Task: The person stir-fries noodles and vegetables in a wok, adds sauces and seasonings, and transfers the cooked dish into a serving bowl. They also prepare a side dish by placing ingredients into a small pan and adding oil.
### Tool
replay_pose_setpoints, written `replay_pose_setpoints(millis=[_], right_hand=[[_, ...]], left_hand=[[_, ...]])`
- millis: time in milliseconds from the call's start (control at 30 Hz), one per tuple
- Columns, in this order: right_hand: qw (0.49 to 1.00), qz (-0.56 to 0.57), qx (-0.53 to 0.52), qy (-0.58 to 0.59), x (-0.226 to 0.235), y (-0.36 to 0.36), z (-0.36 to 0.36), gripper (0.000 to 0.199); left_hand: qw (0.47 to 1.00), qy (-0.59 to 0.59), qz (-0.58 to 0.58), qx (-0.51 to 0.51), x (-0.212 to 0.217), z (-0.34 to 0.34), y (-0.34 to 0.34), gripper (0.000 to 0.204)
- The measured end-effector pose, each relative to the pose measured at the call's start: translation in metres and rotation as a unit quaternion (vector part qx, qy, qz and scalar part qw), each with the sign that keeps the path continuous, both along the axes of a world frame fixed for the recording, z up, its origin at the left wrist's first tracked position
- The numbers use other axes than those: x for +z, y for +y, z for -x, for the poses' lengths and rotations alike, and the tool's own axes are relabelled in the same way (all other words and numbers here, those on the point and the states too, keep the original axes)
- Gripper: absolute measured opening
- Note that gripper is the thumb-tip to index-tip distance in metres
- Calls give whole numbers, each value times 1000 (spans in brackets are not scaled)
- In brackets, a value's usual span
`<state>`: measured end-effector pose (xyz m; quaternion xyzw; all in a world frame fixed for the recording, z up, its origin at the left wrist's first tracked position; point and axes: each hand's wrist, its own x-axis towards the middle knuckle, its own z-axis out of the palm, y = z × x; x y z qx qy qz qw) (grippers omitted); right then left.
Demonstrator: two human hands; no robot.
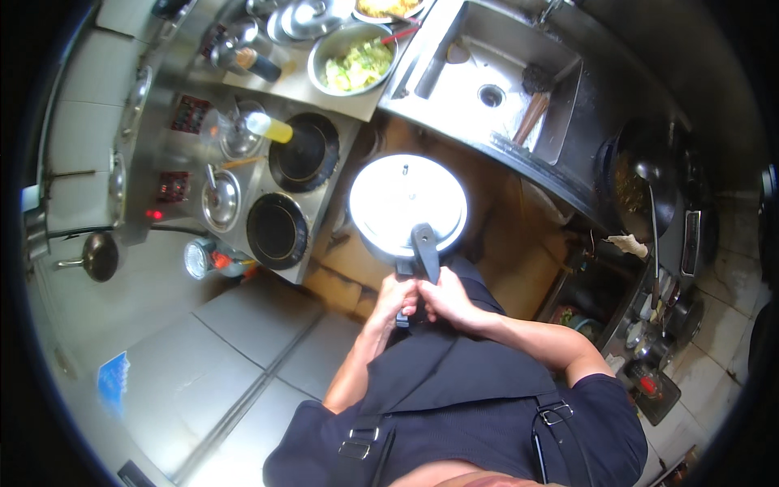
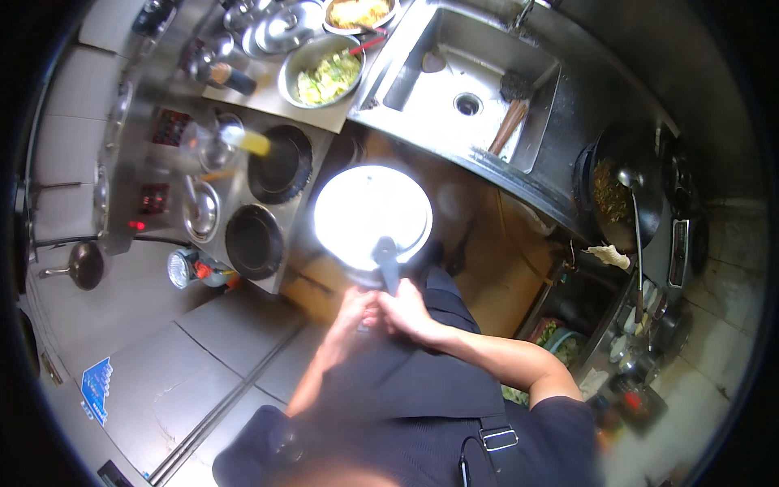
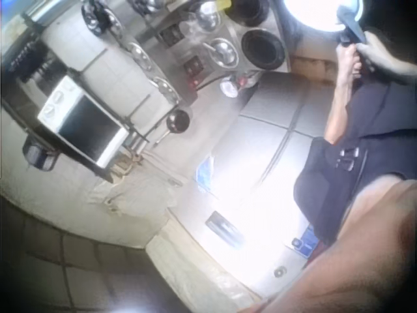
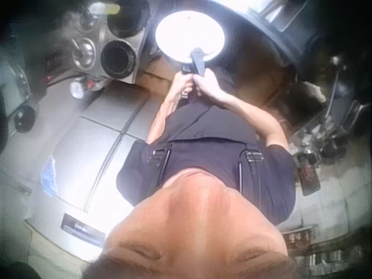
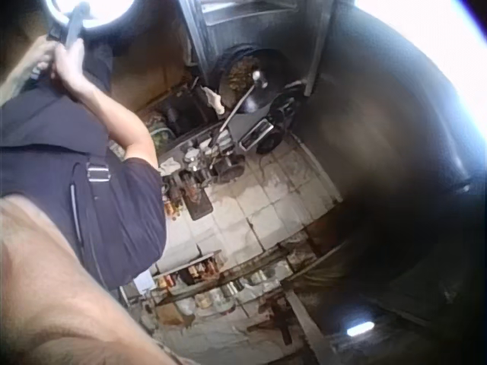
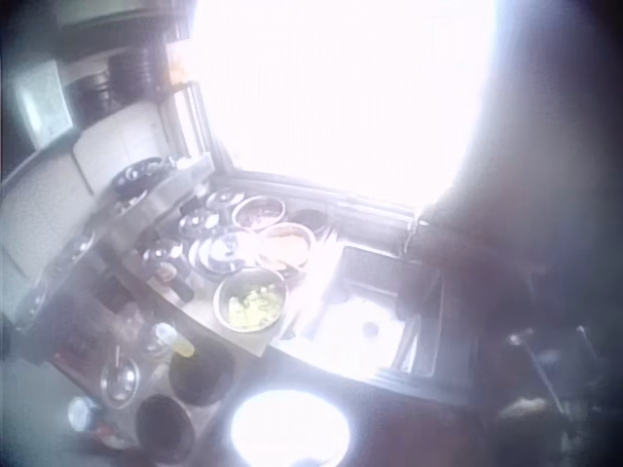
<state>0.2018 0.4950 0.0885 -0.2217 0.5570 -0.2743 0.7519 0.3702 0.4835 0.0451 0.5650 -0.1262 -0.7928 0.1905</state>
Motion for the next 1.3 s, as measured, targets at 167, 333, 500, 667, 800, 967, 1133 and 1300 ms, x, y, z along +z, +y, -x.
replay_pose_setpoints(millis=[167, 333, 500, 667, 800, 967, 1133, 1300], right_hand=[[998, -54, -4, 20, -76, -10, -58, 30], [993, 59, 93, -38, -233, -6, -29, 42], [871, 56, 249, 419, -380, 56, 36, 66], [813, -1, 330, 480, -466, 110, 44, 60], [781, 100, 305, 536, -493, 92, 55, 37], [773, 104, 325, 535, -505, 51, 72, 33], [768, 151, 289, 551, -518, 36, 82, 33], [748, 177, 292, 569, -525, 30, 92, 32]], left_hand=[[996, -79, -26, -30, -79, -29, -14, 12], [1000, -7, -20, -10, -226, -34, -40, 13], [995, 27, -96, -25, -405, -17, -67, 21], [991, 16, -48, -120, -571, 17, -99, 15], [991, 94, -74, -65, -657, 56, -126, 11], [983, 127, -126, 40, -714, 111, -149, 11], [986, 162, 11, -46, -796, 150, -198, 8], [974, 155, 93, -134, -865, 178, -206, 15]])
